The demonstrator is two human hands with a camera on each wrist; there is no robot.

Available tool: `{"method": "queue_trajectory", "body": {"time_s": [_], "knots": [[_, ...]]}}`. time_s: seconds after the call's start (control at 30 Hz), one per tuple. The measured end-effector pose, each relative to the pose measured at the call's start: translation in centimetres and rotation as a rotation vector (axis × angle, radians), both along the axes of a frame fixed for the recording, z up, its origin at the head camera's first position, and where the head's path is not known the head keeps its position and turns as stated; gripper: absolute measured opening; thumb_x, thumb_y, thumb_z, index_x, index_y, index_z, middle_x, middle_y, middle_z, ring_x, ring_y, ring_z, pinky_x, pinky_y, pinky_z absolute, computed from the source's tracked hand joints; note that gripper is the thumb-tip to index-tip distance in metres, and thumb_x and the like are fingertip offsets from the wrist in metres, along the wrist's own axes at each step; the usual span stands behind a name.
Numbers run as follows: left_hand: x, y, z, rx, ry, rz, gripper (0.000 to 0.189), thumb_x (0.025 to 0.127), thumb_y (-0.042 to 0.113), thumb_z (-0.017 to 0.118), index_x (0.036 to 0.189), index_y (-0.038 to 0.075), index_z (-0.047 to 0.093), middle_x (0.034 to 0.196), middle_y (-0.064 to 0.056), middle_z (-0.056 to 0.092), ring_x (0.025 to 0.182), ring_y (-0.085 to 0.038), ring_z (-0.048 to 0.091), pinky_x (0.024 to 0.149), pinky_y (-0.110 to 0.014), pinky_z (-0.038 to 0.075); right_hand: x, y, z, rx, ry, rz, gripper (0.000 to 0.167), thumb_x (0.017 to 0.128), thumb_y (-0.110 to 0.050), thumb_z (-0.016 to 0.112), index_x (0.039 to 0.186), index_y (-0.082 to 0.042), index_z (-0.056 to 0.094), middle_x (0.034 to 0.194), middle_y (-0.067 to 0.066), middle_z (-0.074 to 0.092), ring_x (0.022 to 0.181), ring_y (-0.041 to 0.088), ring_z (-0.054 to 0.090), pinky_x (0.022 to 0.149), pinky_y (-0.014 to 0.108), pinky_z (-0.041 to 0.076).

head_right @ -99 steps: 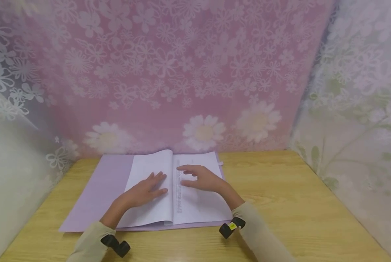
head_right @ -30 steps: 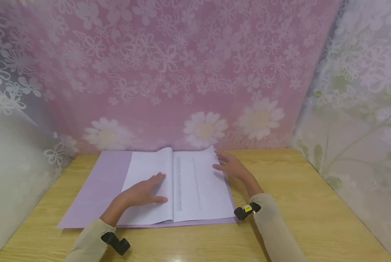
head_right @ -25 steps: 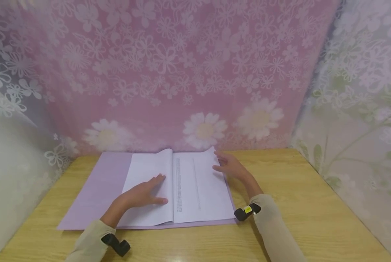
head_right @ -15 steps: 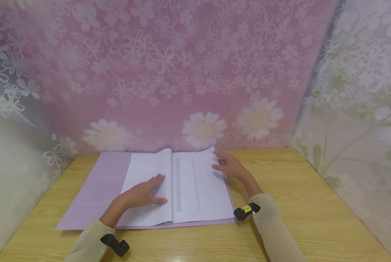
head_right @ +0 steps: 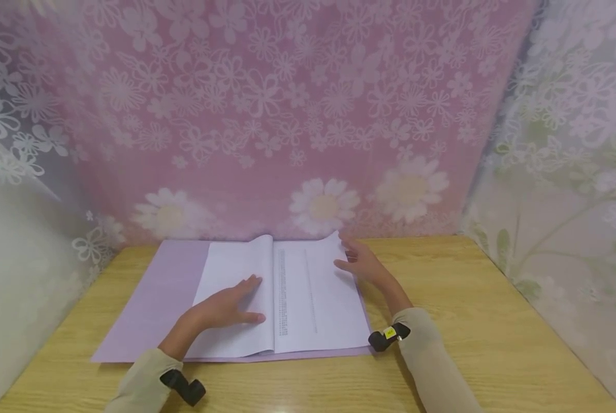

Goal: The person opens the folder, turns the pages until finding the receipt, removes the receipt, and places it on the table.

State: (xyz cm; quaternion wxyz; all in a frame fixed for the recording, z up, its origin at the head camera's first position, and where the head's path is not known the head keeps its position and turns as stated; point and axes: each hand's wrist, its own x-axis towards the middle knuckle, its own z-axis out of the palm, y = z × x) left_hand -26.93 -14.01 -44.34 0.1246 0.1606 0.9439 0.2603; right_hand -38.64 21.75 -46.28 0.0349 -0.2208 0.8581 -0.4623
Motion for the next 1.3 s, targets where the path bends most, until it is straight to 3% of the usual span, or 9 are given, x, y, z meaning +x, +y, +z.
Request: {"method": "queue_trajectory", "body": {"time_s": [0.4,0.63,1.0,1.3], "knots": [[0.2,-0.2,0.3,0.024,0.017,0.007,0.097,0.089,0.051,0.076,0.162,0.010,0.028,0.170,-0.012,0.023,0.158,-0.034,0.021,0.125,-0.053,0.026,-0.3,-0.3,0.8,-0.028,0.043,-0.001,0.073,0.098,-0.016,0.069,0.159,-0.005,0.032,0.154,0.029,0.045,0.139,0.052,0.045,0.116,0.063,0.035],[0.1,-0.3,0.1,0.040,0.013,0.007,0.098,0.088,0.051,0.076,0.162,0.009,0.027,0.170,-0.012,0.022,0.158,-0.034,0.020,0.125,-0.053,0.025,-0.2,-0.7,1.1,-0.005,0.020,-0.026,0.075,0.099,-0.021,0.069,0.160,-0.005,0.030,0.166,0.022,0.026,0.141,0.055,0.042,0.115,0.062,0.037],[-0.1,-0.2,-0.6,0.032,0.010,0.008,0.098,0.088,0.051,0.077,0.162,0.008,0.028,0.169,-0.013,0.024,0.157,-0.034,0.022,0.125,-0.053,0.027,-2.7,-1.5,2.6,0.199,0.004,-0.005,0.079,0.100,-0.017,0.066,0.161,0.002,0.020,0.167,0.027,0.021,0.139,0.055,0.043,0.110,0.059,0.045],[0.1,0.0,-0.5,0.011,0.020,0.002,0.098,0.088,0.051,0.077,0.161,0.007,0.029,0.169,-0.014,0.025,0.157,-0.035,0.023,0.125,-0.053,0.026,-2.8,-1.5,3.4,0.237,0.010,0.013,0.076,0.100,-0.016,0.065,0.159,0.006,0.022,0.164,0.030,0.024,0.135,0.054,0.049,0.109,0.058,0.047]]}}
